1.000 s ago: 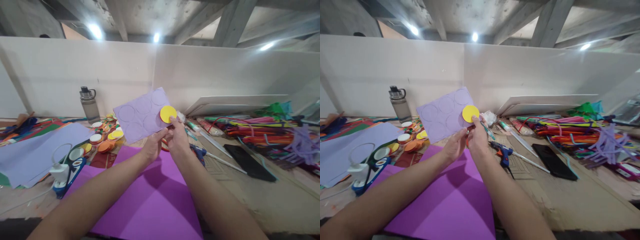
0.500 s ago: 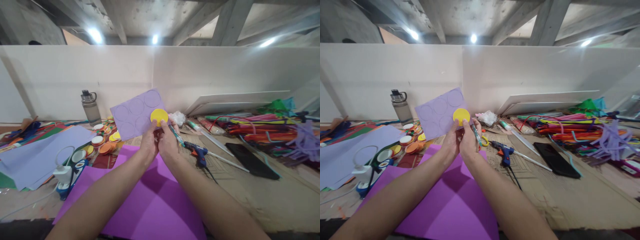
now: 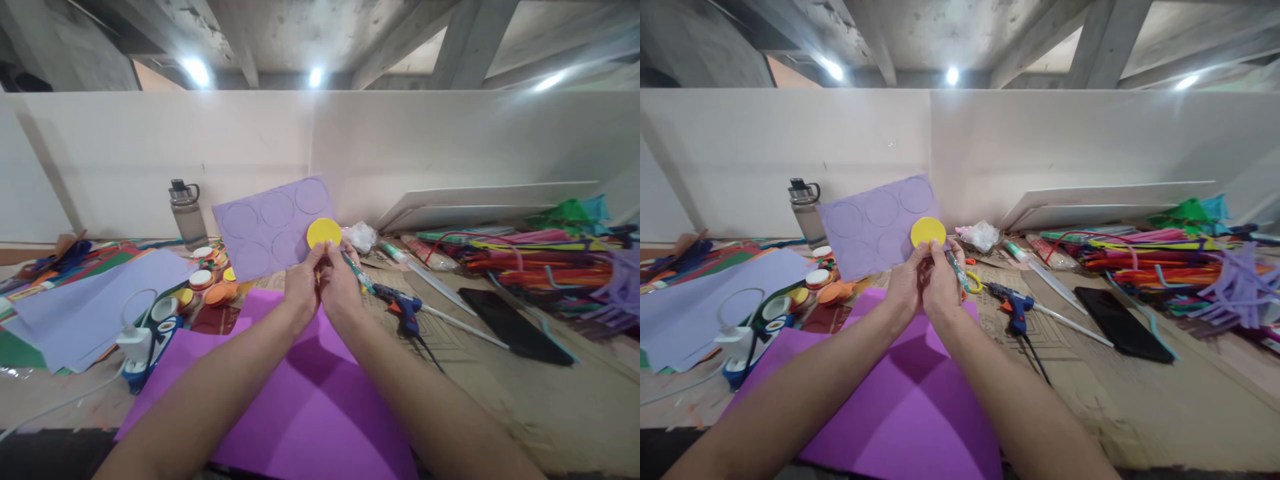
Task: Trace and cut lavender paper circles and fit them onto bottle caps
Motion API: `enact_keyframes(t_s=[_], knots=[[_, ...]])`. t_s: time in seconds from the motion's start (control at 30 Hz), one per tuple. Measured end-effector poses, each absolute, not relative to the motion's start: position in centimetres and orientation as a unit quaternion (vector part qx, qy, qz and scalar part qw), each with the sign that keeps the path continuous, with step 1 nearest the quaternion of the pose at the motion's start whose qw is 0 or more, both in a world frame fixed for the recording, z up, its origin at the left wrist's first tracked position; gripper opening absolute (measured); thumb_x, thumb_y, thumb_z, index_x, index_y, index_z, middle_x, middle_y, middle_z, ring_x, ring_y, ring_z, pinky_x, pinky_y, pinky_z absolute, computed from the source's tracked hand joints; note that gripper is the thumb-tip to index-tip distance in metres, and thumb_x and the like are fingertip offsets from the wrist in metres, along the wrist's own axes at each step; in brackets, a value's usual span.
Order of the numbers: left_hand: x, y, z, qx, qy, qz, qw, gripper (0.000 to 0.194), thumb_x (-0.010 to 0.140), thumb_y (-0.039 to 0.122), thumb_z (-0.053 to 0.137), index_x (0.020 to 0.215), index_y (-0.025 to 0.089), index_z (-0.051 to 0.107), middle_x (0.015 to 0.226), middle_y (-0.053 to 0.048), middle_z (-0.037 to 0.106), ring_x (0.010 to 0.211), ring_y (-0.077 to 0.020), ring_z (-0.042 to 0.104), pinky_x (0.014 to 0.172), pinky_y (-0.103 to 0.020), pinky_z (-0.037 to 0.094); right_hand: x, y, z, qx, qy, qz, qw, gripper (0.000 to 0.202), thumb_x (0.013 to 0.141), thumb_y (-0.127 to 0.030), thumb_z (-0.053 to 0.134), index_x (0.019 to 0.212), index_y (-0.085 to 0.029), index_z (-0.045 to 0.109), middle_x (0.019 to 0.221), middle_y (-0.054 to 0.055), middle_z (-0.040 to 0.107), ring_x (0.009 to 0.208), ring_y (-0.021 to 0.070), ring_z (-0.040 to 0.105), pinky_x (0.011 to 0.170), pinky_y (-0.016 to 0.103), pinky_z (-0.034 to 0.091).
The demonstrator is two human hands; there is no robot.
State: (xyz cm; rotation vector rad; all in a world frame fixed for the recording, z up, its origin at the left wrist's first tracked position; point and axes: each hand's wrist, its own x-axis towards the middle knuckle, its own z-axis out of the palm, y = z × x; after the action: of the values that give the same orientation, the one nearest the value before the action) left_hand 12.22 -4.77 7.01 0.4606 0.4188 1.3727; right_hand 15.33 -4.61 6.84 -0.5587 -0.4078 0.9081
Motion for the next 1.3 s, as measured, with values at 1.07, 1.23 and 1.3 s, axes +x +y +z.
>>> enact_keyframes(t_s=[1.07, 1.23, 1.3], knots=[[8.0, -0.7, 7.4, 0.257, 0.179, 0.652, 0.691, 0.020, 0.065, 0.012, 0.081, 0.080, 0.015, 0.069, 0.073, 0.000, 0.072, 0.057, -0.0066, 0.060, 0.050, -0.017, 0.041, 19.2, -5.8, 8.2, -0.381, -0.567, 0.043, 0.729, 0.017, 0.094, -0.038, 0.059, 0.097, -0.023, 0.067, 0.086, 0.002, 0.070, 0.078, 0.0166, 0.066, 0.079, 0.035, 0.052], [8.1, -1.1, 7.5, 0.287, 0.174, 0.643, 0.688, 0.023, 0.065, 0.013, 0.081, 0.086, 0.014, 0.072, 0.081, -0.002, 0.075, 0.061, -0.0074, 0.062, 0.051, -0.017, 0.041, 19.3, -5.3, 7.9, -0.399, -0.580, 0.021, 0.710, 0.015, 0.093, -0.038, 0.059, 0.094, -0.025, 0.068, 0.086, 0.001, 0.070, 0.079, 0.0182, 0.064, 0.078, 0.035, 0.050], [8.1, -1.3, 7.6, 0.288, 0.173, 0.645, 0.686, 0.024, 0.066, 0.013, 0.081, 0.087, 0.014, 0.072, 0.080, -0.002, 0.075, 0.062, -0.0076, 0.063, 0.052, -0.017, 0.042, 19.3, -5.3, 7.9, -0.405, -0.583, 0.008, 0.704, 0.015, 0.094, -0.037, 0.058, 0.093, -0.025, 0.067, 0.087, 0.001, 0.070, 0.079, 0.0181, 0.064, 0.078, 0.035, 0.050]])
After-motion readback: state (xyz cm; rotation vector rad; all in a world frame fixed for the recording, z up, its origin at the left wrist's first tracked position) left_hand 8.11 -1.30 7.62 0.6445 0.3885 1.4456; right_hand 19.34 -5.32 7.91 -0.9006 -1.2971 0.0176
